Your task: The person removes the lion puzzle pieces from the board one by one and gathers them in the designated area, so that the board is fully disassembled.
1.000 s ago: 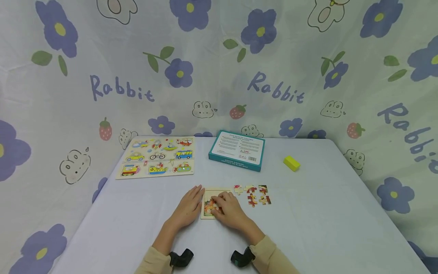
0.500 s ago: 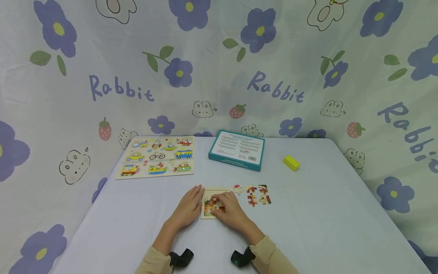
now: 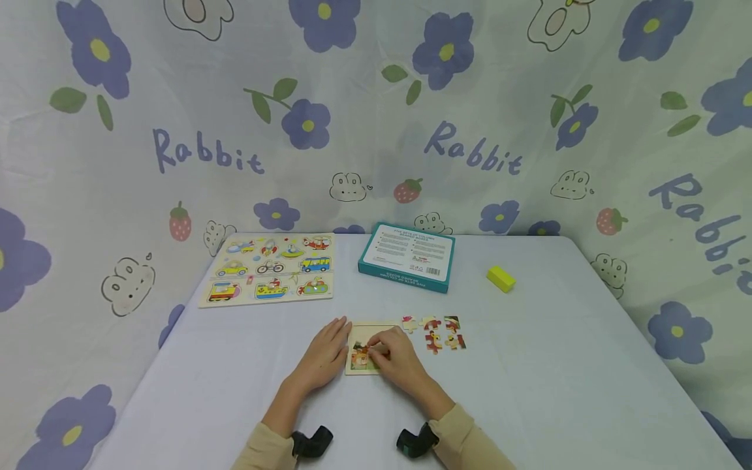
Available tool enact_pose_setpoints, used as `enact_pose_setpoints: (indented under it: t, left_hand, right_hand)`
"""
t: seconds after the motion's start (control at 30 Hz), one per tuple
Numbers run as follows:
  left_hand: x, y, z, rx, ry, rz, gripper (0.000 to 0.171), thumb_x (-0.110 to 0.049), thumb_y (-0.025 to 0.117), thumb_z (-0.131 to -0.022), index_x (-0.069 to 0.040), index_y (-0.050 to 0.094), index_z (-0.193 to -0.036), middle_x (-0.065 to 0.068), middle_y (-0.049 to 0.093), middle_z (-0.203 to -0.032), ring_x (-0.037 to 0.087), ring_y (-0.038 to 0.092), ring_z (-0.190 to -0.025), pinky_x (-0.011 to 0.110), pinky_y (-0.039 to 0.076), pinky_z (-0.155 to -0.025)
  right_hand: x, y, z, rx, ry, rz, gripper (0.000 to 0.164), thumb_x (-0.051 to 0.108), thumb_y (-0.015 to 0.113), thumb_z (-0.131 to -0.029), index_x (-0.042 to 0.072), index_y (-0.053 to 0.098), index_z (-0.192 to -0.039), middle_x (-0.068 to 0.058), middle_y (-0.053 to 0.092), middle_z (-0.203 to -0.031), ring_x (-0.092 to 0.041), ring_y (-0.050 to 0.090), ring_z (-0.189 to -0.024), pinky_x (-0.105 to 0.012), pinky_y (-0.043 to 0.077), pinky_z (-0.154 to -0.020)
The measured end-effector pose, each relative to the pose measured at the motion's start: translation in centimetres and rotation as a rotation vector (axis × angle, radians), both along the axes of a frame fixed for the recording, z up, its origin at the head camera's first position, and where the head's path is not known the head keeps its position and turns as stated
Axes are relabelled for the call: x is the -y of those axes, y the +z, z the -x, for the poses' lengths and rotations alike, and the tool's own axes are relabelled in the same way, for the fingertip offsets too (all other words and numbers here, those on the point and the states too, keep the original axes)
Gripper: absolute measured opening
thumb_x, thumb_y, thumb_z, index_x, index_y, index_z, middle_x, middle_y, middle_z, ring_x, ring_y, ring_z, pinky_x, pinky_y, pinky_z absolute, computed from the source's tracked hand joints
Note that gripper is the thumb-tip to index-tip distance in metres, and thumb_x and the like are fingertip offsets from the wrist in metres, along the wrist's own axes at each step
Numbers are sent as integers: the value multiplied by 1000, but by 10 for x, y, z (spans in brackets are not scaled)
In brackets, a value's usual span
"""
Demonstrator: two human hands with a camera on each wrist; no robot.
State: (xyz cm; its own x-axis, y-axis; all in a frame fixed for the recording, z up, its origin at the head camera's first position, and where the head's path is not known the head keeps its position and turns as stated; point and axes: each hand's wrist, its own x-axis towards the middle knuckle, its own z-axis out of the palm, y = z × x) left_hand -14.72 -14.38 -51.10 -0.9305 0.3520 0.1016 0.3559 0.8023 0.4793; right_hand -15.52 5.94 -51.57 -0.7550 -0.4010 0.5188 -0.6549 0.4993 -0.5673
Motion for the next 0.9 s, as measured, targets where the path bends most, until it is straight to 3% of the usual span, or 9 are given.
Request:
enact_pose_setpoints:
  t: [0.73, 0.9]
  left_hand:
    - [-1, 0, 1, -3, 8, -4, 50, -20, 48, -94, -7, 36, -141, 9, 28, -147, 25, 20, -136, 43, 19, -109]
    - [-1, -2, 0, -7, 12, -7, 52, -22, 50, -93, -7, 36, -141, 8, 28, -147, 25, 20, -136, 42, 18, -109]
  right_hand:
    - [-2, 0, -2, 90, -57, 84, 5, 10, 68, -83, 14, 66, -85, 8, 57, -80, -7, 49, -73, -19, 44, -56]
    - [-4, 1, -2, 83, -85, 99, 5, 17, 65, -86, 12, 66, -84, 9, 58, -80, -8, 50, -71, -19, 43, -56]
